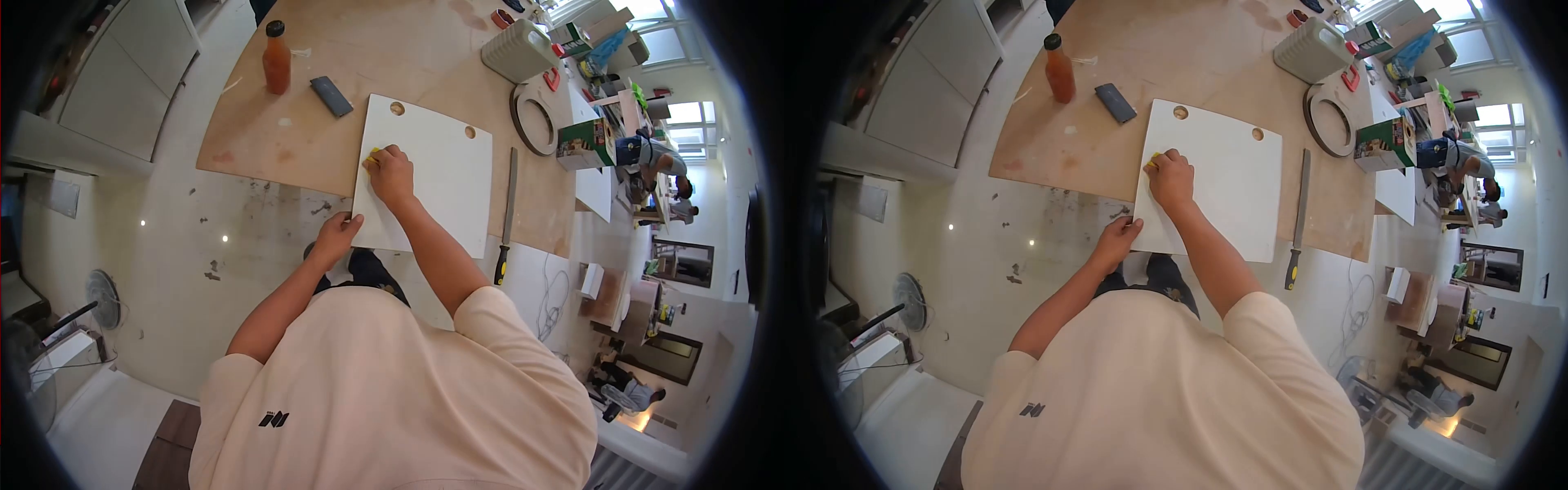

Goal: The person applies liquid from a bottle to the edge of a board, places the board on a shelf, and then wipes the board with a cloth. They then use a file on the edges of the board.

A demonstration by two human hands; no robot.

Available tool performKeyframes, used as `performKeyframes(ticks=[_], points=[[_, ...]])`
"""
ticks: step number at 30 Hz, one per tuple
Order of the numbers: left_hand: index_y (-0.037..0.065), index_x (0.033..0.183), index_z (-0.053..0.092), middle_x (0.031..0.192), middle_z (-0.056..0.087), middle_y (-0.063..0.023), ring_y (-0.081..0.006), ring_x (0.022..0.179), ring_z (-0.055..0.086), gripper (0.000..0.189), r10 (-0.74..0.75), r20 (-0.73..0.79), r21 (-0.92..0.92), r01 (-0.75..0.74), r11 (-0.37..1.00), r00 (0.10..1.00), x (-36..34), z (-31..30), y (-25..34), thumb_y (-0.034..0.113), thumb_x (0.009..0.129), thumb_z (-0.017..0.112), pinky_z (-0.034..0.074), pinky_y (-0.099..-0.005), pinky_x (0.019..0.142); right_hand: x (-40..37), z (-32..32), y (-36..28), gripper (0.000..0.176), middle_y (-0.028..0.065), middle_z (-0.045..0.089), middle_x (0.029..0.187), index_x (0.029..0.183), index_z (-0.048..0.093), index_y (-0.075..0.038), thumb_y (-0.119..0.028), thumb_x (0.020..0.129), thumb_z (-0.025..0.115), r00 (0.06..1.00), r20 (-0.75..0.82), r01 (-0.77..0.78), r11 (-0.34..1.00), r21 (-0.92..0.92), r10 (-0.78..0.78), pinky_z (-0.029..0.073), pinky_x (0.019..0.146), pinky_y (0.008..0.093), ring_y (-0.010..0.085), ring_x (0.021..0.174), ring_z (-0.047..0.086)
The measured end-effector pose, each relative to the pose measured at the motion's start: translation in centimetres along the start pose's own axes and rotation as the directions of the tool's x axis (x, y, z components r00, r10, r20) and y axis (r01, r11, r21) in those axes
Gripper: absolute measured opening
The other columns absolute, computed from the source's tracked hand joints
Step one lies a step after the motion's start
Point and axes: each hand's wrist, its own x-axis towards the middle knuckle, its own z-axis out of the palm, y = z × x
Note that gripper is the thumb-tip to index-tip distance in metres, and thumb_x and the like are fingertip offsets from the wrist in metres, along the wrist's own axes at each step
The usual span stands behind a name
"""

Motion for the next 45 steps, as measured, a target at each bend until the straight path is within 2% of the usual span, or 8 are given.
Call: performKeyframes(ticks=[8, 11, 18, 21, 25, 29, 36, 45], points=[[-0.007, 0.111, 0.064, 0.091, 0.07, -0.0113, -0.0132, 0.078, 0.062, 0.039, -0.039, 0.019, 0.323, 0.031, 0.946, 0.999, 2.0, -0.3, 3.2, 0.025, 0.091, 0.072, 0.05, -0.0292, 0.069, -3.2, -0.6, -1.3, 0.015, 0.0085, 0.062, 0.096, 0.091, 0.072, -0.011, -0.024, 0.084, 0.07, 0.99, 0.138, 0.008, 0.995, -0.103, 0.007, 0.044, 0.077, 0.0489, 0.0308, 0.091, 0.06], [-0.007, 0.106, 0.065, 0.09, 0.07, -0.0106, -0.0134, 0.076, 0.061, 0.036, -0.026, -0.004, 0.054, 0.027, 0.998, 1.0, 1.7, 0.2, 3.1, 0.023, 0.089, 0.074, 0.05, -0.0293, 0.069, -2.1, 0.0, -0.9, 0.013, 0.0079, 0.063, 0.096, 0.086, 0.072, -0.011, -0.023, 0.083, 0.07, 0.991, 0.126, -0.032, 0.997, -0.067, 0.04, 0.044, 0.078, 0.0481, 0.0309, 0.092, 0.06], [-0.008, 0.108, 0.064, 0.094, 0.07, -0.0121, -0.0139, 0.078, 0.061, 0.035, -0.012, 0.071, 0.285, -0.008, 0.958, 0.997, 1.9, -0.3, 3.6, 0.017, 0.086, 0.074, 0.051, -0.0325, 0.071, -3.3, -0.3, -1.7, 0.014, 0.0064, 0.063, 0.095, 0.088, 0.073, -0.012, -0.025, 0.082, 0.071, 0.982, 0.184, -0.008, 0.992, -0.128, 0.031, 0.044, 0.08, 0.0472, 0.0296, 0.094, 0.06], [-0.008, 0.113, 0.062, 0.093, 0.07, -0.0141, -0.0155, 0.078, 0.062, 0.039, 0.0, 0.086, 0.0, 0.0, 1.0, 0.996, 2.3, 0.1, 2.1, 0.016, 0.086, 0.075, 0.052, -0.0326, 0.072, -0.7, 0.9, -1.4, 0.014, 0.0064, 0.062, 0.094, 0.088, 0.073, -0.012, -0.025, 0.082, 0.072, 0.996, 0.079, -0.028, 0.995, -0.092, 0.036, 0.045, 0.079, 0.0469, 0.0293, 0.092, 0.061], [-0.007, 0.126, 0.054, 0.096, 0.071, -0.0184, -0.0202, 0.085, 0.068, 0.05, 0.132, 0.019, 0.339, -0.131, 0.932, 0.991, 2.5, 0.0, 2.2, 0.015, 0.086, 0.074, 0.053, -0.0336, 0.074, -5.5, -0.6, -1.3, 0.014, 0.0073, 0.062, 0.093, 0.088, 0.073, -0.011, -0.023, 0.083, 0.071, 0.989, 0.144, 0.023, 0.999, 0.046, -0.029, 0.045, 0.075, 0.0476, 0.031, 0.087, 0.062], [-0.007, 0.13, 0.051, 0.105, 0.07, -0.0207, -0.0242, 0.093, 0.069, 0.053, 0.063, 0.029, 0.242, -0.068, 0.968, 0.998, 2.5, 0.3, 1.9, 0.015, 0.087, 0.074, 0.054, -0.0355, 0.079, -0.3, 0.1, -1.7, 0.014, 0.0086, 0.063, 0.095, 0.083, 0.071, -0.009, -0.023, 0.084, 0.07, 0.99, 0.139, 0.004, 0.988, -0.156, 0.018, 0.045, 0.074, 0.0484, 0.0315, 0.088, 0.061], [-0.006, 0.13, 0.049, 0.115, 0.067, -0.0233, -0.0308, 0.102, 0.068, 0.054, 0.126, -0.004, 0.362, -0.116, 0.925, 0.992, 2.6, 0.2, 2.8, 0.015, 0.087, 0.073, 0.053, -0.0379, 0.089, -3.3, -0.1, -1.1, 0.015, 0.0074, 0.064, 0.097, 0.088, 0.074, -0.01, -0.024, 0.084, 0.07, 0.985, 0.173, 0.019, 0.999, 0.044, -0.026, 0.045, 0.076, 0.0489, 0.0319, 0.09, 0.061], [-0.006, 0.13, 0.05, 0.119, 0.066, -0.0222, -0.0317, 0.106, 0.066, 0.052, 0.123, 0.037, 0.219, -0.128, 0.967, 0.992, 2.7, 0.0, 2.5, 0.014, 0.087, 0.072, 0.052, -0.0388, 0.092, -2.1, 0.3, -0.3, 0.009, 0.0072, 0.063, 0.095, 0.084, 0.071, -0.013, -0.022, 0.083, 0.07, 0.993, 0.115, 0.026, 0.994, -0.102, -0.015, 0.045, 0.075, 0.0492, 0.0311, 0.088, 0.061]])
